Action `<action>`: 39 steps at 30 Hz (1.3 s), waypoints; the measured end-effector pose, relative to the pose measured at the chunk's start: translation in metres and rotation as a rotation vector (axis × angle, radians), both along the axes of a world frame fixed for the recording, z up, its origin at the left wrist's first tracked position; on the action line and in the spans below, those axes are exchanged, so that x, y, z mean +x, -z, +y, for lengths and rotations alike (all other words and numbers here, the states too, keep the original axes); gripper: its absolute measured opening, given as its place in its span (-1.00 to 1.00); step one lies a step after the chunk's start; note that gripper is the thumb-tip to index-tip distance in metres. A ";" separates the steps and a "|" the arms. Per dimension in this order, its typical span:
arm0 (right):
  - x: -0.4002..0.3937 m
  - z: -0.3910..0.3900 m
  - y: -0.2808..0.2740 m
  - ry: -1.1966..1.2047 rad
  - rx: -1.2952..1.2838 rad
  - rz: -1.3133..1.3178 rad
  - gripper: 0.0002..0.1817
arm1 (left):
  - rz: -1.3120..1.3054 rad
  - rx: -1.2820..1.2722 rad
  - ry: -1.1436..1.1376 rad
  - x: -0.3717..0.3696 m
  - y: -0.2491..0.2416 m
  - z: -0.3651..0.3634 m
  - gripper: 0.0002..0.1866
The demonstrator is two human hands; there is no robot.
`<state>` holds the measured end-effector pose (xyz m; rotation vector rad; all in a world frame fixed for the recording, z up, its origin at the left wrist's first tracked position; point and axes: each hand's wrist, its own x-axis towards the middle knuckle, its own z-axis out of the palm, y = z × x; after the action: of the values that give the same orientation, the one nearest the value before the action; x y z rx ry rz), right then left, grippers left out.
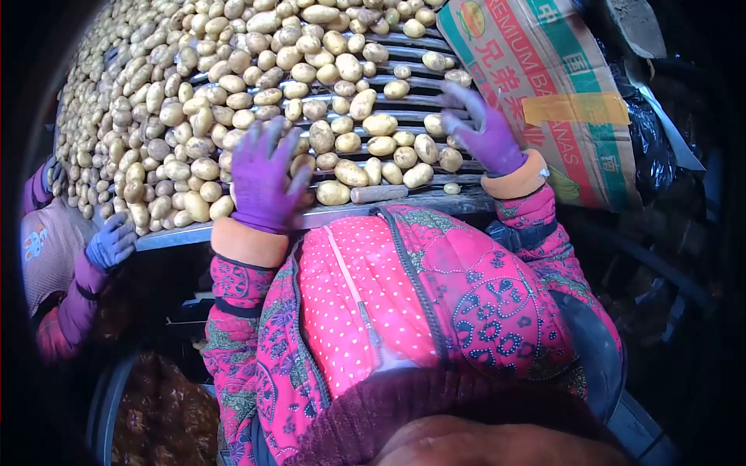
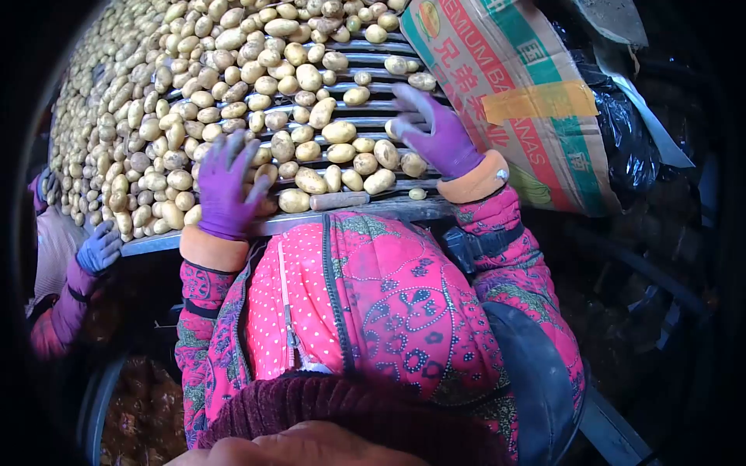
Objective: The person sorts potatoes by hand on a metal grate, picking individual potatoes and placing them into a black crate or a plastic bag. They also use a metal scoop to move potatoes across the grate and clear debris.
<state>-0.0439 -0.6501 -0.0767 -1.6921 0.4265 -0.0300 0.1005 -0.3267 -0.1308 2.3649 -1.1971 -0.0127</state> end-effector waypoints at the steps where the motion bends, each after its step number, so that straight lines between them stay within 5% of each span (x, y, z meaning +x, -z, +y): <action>1: -0.017 -0.011 0.007 -0.149 -0.479 0.123 -0.29 | -0.022 0.006 0.055 -0.008 -0.009 -0.009 -0.34; 2: -0.031 -0.018 0.011 -0.298 -0.957 0.252 -0.25 | 0.031 0.005 0.112 -0.015 -0.015 -0.015 -0.31; 7: -0.061 -0.015 -0.002 -0.400 -1.016 0.298 -0.15 | 0.032 0.140 0.183 -0.016 -0.002 -0.013 -0.29; 8: -0.061 -0.012 -0.004 -0.482 -1.082 0.327 -0.13 | -0.019 0.330 0.131 -0.009 -0.007 -0.009 -0.27; 12: -0.044 -0.010 0.020 -0.508 -1.073 0.245 -0.08 | -0.141 0.256 0.004 0.023 0.020 0.030 -0.36; 14: -0.029 -0.007 0.021 -0.526 -1.099 0.189 -0.09 | -0.194 0.445 -0.084 0.039 0.025 0.042 -0.43; 19: 0.017 0.000 0.017 -0.465 -1.289 0.014 -0.34 | -0.237 0.437 -0.206 0.044 0.024 0.052 -0.52; 22: 0.034 0.015 0.030 -0.515 -1.235 -0.085 -0.44 | -0.247 0.059 -0.381 0.026 0.013 0.068 -0.51; 25: 0.059 0.046 0.039 -0.722 -1.264 0.003 -0.55 | 0.271 -0.516 -0.661 -0.023 -0.001 0.072 -0.64; 28: 0.083 0.067 0.030 -0.812 -1.238 0.054 -0.69 | 1.572 -1.157 -0.704 -0.072 -0.017 0.051 -0.59; 30: 0.086 0.069 0.021 -0.871 -1.181 -0.006 -0.67 | 1.654 -1.025 -0.637 -0.082 -0.023 0.040 -0.52; 34: 0.089 0.057 0.030 -0.849 -1.022 -0.088 -0.53 | 1.817 -1.259 -0.427 -0.076 -0.009 0.033 -0.45; 36: 0.095 0.054 0.027 -0.677 -0.758 0.106 -0.53 | 1.900 -1.256 -0.354 -0.072 -0.008 0.023 -0.38; 39: 0.093 0.091 0.009 -0.631 -0.359 -0.178 -0.50 | 1.919 -1.266 -0.182 -0.075 -0.017 0.008 -0.34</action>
<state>0.0493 -0.5588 -0.0862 -2.0924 -0.2740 0.2151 0.0258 -0.3185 -0.1142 0.5391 0.1409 -0.8851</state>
